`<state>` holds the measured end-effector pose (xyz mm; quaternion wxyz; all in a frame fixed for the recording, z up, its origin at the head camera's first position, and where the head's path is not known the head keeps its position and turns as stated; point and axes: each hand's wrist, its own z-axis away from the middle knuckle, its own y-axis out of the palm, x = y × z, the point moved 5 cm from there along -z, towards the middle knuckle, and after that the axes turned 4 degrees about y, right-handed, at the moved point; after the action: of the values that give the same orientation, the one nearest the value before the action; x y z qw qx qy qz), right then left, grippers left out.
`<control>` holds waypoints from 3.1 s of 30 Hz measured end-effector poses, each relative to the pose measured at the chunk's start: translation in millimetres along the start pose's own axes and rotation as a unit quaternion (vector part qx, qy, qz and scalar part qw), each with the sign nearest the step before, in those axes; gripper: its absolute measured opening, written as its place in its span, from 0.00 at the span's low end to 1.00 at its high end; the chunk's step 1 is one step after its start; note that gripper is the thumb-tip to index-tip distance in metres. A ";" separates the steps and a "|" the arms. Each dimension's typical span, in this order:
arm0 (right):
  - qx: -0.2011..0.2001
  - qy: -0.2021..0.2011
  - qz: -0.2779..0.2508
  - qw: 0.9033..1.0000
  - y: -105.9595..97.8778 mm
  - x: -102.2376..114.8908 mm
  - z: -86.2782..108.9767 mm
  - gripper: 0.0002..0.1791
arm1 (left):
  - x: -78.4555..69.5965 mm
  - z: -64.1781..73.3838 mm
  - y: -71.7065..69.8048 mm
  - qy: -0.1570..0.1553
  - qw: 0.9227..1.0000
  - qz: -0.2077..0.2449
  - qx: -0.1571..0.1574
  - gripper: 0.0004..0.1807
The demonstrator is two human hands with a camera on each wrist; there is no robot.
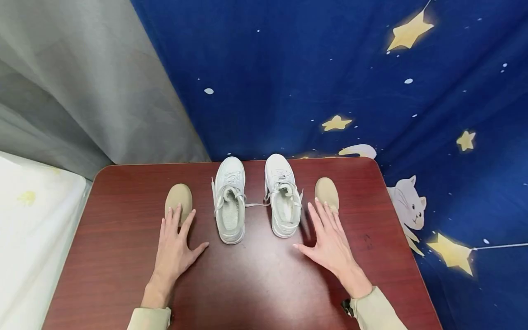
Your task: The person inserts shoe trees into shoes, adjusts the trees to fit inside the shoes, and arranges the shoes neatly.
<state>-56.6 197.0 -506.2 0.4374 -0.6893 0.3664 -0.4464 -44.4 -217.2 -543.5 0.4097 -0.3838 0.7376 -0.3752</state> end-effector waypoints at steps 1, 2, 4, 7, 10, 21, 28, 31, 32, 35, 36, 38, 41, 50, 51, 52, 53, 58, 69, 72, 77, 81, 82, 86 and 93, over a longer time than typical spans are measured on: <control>0.001 -0.001 -0.001 1.000 -0.6 1.2 -2.0 0.64 | 1.7 -0.9 -0.6 -0.001 1.000 0.005 -0.004 0.60; 0.003 -0.001 -0.002 1.000 -1.0 2.2 -4.1 0.64 | 3.4 -1.6 -1.2 -0.001 1.000 0.011 -0.009 0.59; 0.003 -0.003 -0.002 1.000 -1.6 4.0 -7.8 0.63 | 6.4 -3.1 -1.4 -0.004 1.000 0.019 -0.012 0.59; 0.002 -0.008 -0.002 1.000 -3.0 6.4 -11.5 0.62 | 12.1 -4.4 0.0 -0.006 0.999 0.029 -0.014 0.57; -0.002 -0.019 -0.004 1.000 -4.3 9.9 -13.9 0.61 | 18.2 -4.2 -0.8 -0.005 0.999 0.045 -0.027 0.55; -0.015 -0.035 -0.010 0.999 -6.6 21.3 -27.5 0.62 | 35.0 -10.2 -3.5 -0.015 0.999 0.045 -0.022 0.57; -0.021 -0.060 -0.009 0.998 -8.5 29.6 -43.2 0.63 | 48.1 -17.0 -2.9 -0.028 0.999 0.043 -0.018 0.61; -0.021 -0.075 -0.007 0.997 -7.6 34.8 -49.9 0.62 | 51.3 -16.5 -1.1 -0.042 0.998 0.042 -0.015 0.61; -0.023 -0.079 -0.007 0.997 -7.4 36.3 -51.8 0.62 | 52.2 -16.1 -0.3 -0.046 0.998 0.042 -0.013 0.62; -0.027 -0.085 -0.008 0.996 -6.1 39.4 -55.8 0.62 | 54.8 -14.6 2.2 -0.059 0.997 0.045 -0.005 0.61; -0.028 -0.086 -0.008 0.996 -5.8 40.0 -56.9 0.62 | 55.6 -13.9 2.9 -0.064 0.997 0.047 -0.002 0.61; -0.033 -0.088 -0.007 0.996 -5.7 40.7 -57.7 0.62 | 56.2 -12.7 4.2 -0.072 0.996 0.051 0.004 0.61; -0.034 -0.092 -0.010 0.995 -5.5 41.5 -59.1 0.61 | 57.7 -12.1 4.7 -0.084 0.995 0.060 0.010 0.59; -0.033 -0.102 -0.025 0.994 -4.6 47.1 -67.5 0.60 | 66.4 -18.7 4.4 -0.128 0.985 0.114 0.010 0.55; -0.031 -0.105 -0.028 0.994 -4.2 48.5 -69.5 0.60 | 67.9 -19.2 4.1 -0.136 0.983 0.122 0.009 0.54; -0.028 -0.107 -0.031 0.993 -3.8 50.2 -71.5 0.59 | 69.0 -19.3 3.9 -0.141 0.981 0.129 0.009 0.54; -0.024 -0.109 -0.034 0.993 -3.5 51.9 -73.3 0.59 | 69.8 -19.1 4.0 -0.145 0.980 0.133 0.009 0.54; -0.014 -0.119 -0.044 0.992 -1.9 59.5 -78.4 0.59 | 69.5 -15.3 6.1 -0.149 0.978 0.143 0.021 0.53; -0.008 -0.126 -0.037 0.991 2.6 67.7 -88.1 0.58 | 71.4 -16.1 9.9 -0.156 0.976 0.147 0.026 0.51; -0.003 -0.129 -0.037 0.991 2.6 71.6 -90.5 0.58 | 73.1 -18.1 10.9 -0.154 0.976 0.147 0.033 0.52; 0.009 -0.133 -0.038 0.990 6.7 78.7 -94.3 0.58 | 75.0 -18.9 12.4 -0.150 0.977 0.146 0.043 0.53; 0.009 -0.140 -0.033 0.989 10.9 84.3 -97.9 0.58 | 76.0 -18.3 13.3 -0.154 0.976 0.146 0.056 0.54; 0.009 -0.143 -0.030 0.989 11.6 85.2 -98.3 0.58 | 75.8 -18.2 14.1 -0.155 0.976 0.145 0.058 0.55; 0.013 -0.146 -0.024 0.989 14.0 88.0 -99.7 0.58 | 76.0 -17.4 15.9 -0.158 0.975 0.144 0.063 0.54; 0.026 -0.131 -0.025 0.991 16.5 91.0 -105.2 0.58 | 76.3 -16.6 14.3 -0.158 0.975 0.139 0.068 0.51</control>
<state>-126.6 80.7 -471.6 0.4882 -0.7390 0.2769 -0.3728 -91.1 -273.8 -573.8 0.5944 -0.3028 0.6825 -0.2987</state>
